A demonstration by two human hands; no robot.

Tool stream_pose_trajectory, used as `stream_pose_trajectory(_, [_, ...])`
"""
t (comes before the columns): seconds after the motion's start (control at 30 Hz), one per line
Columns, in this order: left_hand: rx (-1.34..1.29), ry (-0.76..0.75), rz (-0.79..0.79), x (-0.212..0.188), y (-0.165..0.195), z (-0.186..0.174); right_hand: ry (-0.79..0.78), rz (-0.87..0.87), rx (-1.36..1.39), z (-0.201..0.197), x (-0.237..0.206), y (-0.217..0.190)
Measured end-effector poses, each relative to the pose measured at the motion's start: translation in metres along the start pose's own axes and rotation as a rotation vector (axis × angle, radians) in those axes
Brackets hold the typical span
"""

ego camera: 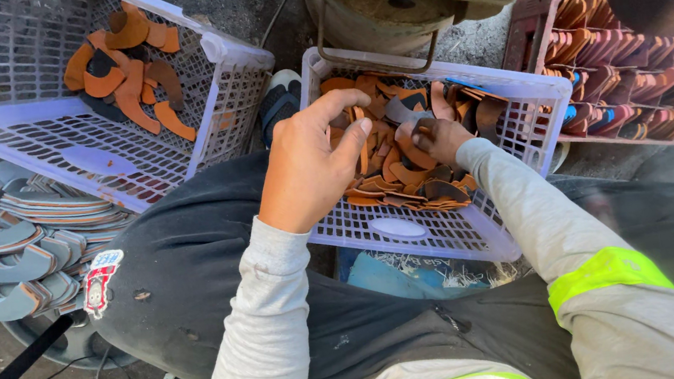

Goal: The person sits on the floor and sorts orange shoe sole pieces from a white basket into a red tray. They pick up pieces, separate them, and place them into the tray while occasionally using a grinding machine nearby.

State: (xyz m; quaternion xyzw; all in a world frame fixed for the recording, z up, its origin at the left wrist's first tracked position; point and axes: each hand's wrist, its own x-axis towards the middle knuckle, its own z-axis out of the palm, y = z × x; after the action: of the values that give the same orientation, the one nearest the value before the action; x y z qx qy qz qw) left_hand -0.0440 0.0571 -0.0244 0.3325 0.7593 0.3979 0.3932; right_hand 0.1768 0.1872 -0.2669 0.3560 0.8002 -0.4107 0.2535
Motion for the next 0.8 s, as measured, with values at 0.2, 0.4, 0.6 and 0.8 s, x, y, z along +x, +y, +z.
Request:
stream_pose_trajectory(0.2, [0.027,0.017,0.027,0.002,-0.001,0.001,0.288,0.164,-0.064,0.004,0.036,-0.031])
stream_pose_trajectory(0.4, [0.173,-0.054,-0.045,0.004,-0.006,0.004,0.255,0.204,-0.104,0.007,0.043,-0.058])
stream_pose_trajectory(0.6, [0.300,-0.139,0.024,-0.003,-0.020,0.012,0.397,-0.109,0.105,0.002,0.017,-0.033])
stream_pose_trajectory(0.8, [0.375,-0.152,0.020,-0.007,-0.026,0.037,-0.040,-0.079,1.431,-0.036,-0.052,-0.018])
